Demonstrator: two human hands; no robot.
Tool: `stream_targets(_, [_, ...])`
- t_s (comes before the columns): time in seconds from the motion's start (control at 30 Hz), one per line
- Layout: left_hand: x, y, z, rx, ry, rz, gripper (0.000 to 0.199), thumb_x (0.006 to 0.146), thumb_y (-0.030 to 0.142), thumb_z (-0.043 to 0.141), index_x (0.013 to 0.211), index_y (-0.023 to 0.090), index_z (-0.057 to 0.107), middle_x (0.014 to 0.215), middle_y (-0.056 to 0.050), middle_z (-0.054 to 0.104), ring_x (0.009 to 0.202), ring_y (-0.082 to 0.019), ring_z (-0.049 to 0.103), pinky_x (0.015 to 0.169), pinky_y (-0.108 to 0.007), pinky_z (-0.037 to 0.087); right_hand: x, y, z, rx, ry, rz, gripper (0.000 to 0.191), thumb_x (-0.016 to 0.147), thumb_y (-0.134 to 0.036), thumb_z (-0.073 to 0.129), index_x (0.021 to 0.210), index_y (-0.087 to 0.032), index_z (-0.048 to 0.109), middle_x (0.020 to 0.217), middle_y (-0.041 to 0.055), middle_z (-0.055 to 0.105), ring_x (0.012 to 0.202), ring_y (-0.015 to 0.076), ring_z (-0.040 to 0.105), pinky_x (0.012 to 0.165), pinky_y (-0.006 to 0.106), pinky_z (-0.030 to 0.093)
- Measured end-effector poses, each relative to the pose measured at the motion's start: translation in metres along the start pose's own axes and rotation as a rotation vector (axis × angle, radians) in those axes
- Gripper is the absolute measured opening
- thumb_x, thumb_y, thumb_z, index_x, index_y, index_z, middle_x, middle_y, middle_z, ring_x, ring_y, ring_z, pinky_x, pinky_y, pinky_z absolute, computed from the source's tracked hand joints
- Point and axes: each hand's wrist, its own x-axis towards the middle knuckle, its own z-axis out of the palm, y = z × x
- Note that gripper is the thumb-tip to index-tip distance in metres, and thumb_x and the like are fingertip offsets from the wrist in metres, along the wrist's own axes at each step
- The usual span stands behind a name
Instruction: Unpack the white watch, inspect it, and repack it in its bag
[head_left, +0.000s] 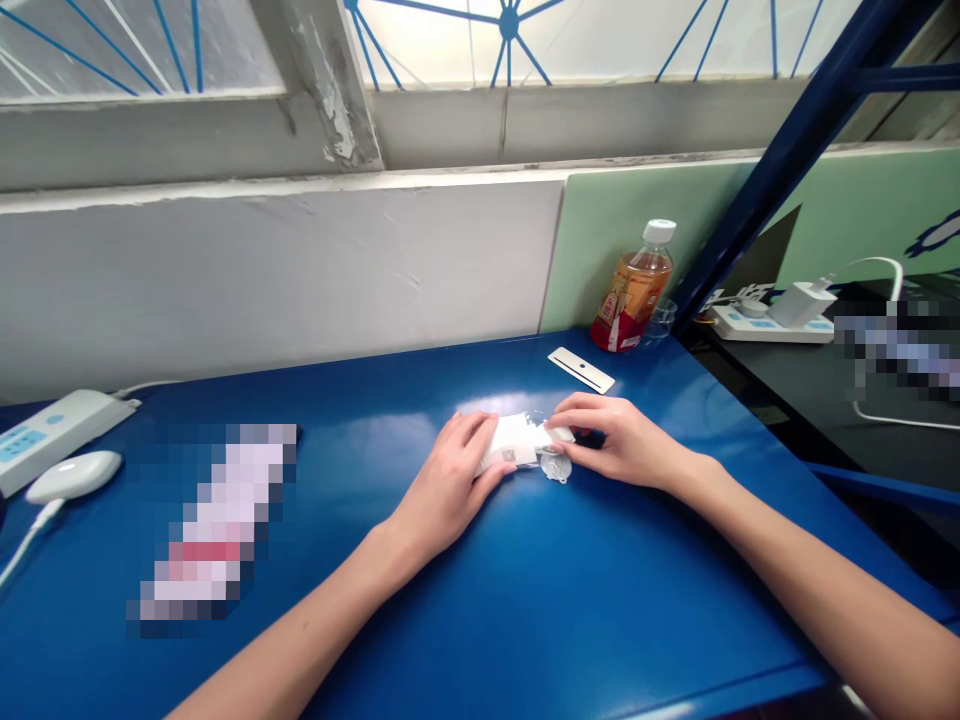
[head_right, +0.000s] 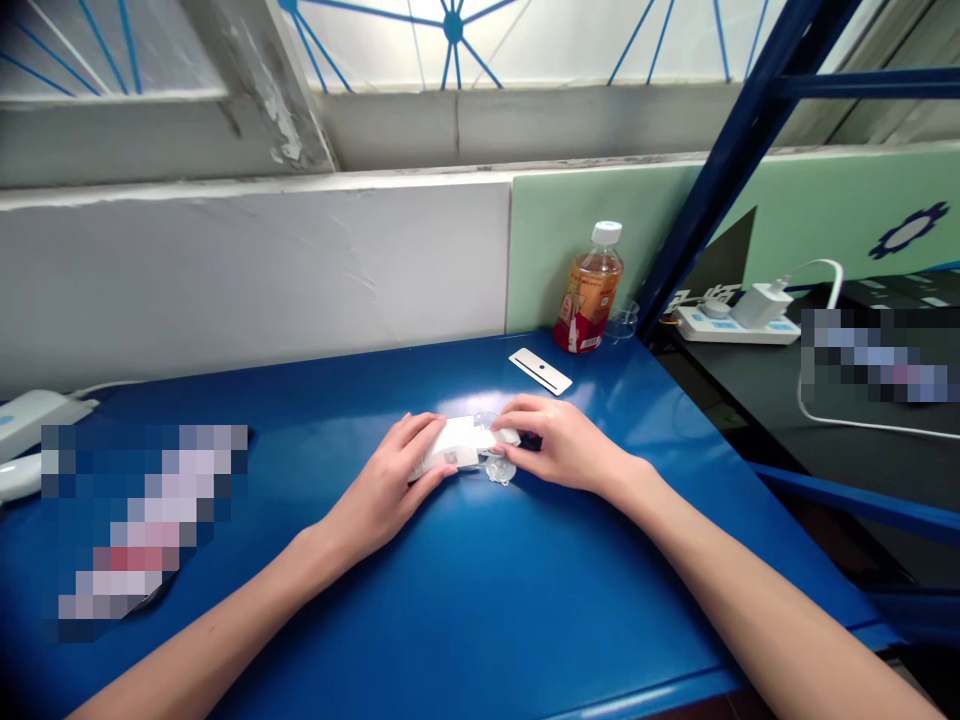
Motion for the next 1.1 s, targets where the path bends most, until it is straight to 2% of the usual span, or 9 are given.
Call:
stream_targets(0.13, [0.000,0.000,-0.001,0.002,-0.003,-0.004,0.032,0.098,0.032,0.052,0.126,0.019,0.050,0.121,-0.012,0.056,0.111,-0.028,0.053,0.100,-0.047,0.043,-0.001,0.000,0.006,0.036,0.033,-0.049,0.019,0.091,-0.023,0.059,0.104,-0.021,0.072,0.097,0.0089,0.070,0.084,0.0197,0.067,0.074,0.033,0.055])
stream_targets(0.33, [-0.001,-0.001,0.000,0.005,0.008,0.000,0.033,0.098,0.033,0.051,0.128,0.019,0.050,0.122,-0.013,0.056,0.111,-0.028,0.053,0.099,-0.048,0.044,-0.004,0.003,0.014,-0.105,0.139,0.015,0.015,0.089,-0.028,0.064,0.097,-0.022,0.075,0.097,0.0088,0.072,0.087,0.0222,0.067,0.075,0.036,0.056])
stream_targets(0.5, [0.000,-0.001,0.002,0.009,0.017,0.000,0.034,0.098,0.036,0.052,0.128,0.019,0.050,0.124,-0.013,0.056,0.116,-0.029,0.052,0.105,-0.049,0.039,-0.004,0.004,0.010,-0.175,0.099,0.073,0.014,0.089,-0.030,0.064,0.091,-0.023,0.076,0.088,0.0064,0.075,0.082,0.0219,0.067,0.072,0.035,0.054])
stream_targets(0.73, [-0.001,-0.002,0.005,0.000,0.041,-0.002,0.035,0.097,0.035,0.054,0.128,0.020,0.050,0.125,-0.013,0.057,0.118,-0.030,0.052,0.106,-0.052,0.040,-0.004,-0.003,0.013,-0.058,0.110,0.098,0.014,0.088,-0.027,0.065,0.096,-0.021,0.074,0.085,0.0057,0.075,0.078,0.0213,0.067,0.069,0.034,0.054])
stream_targets(0.83, [-0.001,-0.002,0.005,0.002,0.052,-0.001,0.036,0.096,0.035,0.054,0.129,0.021,0.051,0.125,-0.013,0.058,0.118,-0.031,0.053,0.104,-0.053,0.041,-0.004,-0.005,0.014,-0.068,0.132,0.120,0.019,0.087,-0.026,0.063,0.103,-0.022,0.073,0.087,0.0063,0.075,0.078,0.0213,0.068,0.069,0.034,0.055])
stream_targets(0.93, [-0.001,-0.001,0.004,0.002,0.060,0.007,0.036,0.096,0.034,0.055,0.129,0.021,0.051,0.124,-0.013,0.058,0.117,-0.031,0.054,0.104,-0.053,0.042,-0.005,-0.006,0.016,-0.073,0.138,0.109,0.031,0.088,-0.023,0.060,0.118,-0.022,0.067,0.092,0.0067,0.076,0.083,0.0219,0.070,0.074,0.035,0.056])
stream_targets(1.1, [-0.001,-0.002,0.005,0.023,0.057,0.018,0.035,0.096,0.033,0.055,0.128,0.019,0.051,0.125,-0.013,0.058,0.117,-0.029,0.054,0.105,-0.051,0.041,-0.009,-0.009,0.018,-0.053,0.038,0.056,0.057,0.085,-0.009,0.049,0.141,-0.020,0.047,0.107,0.0077,0.075,0.099,0.0249,0.067,0.083,0.040,0.055])
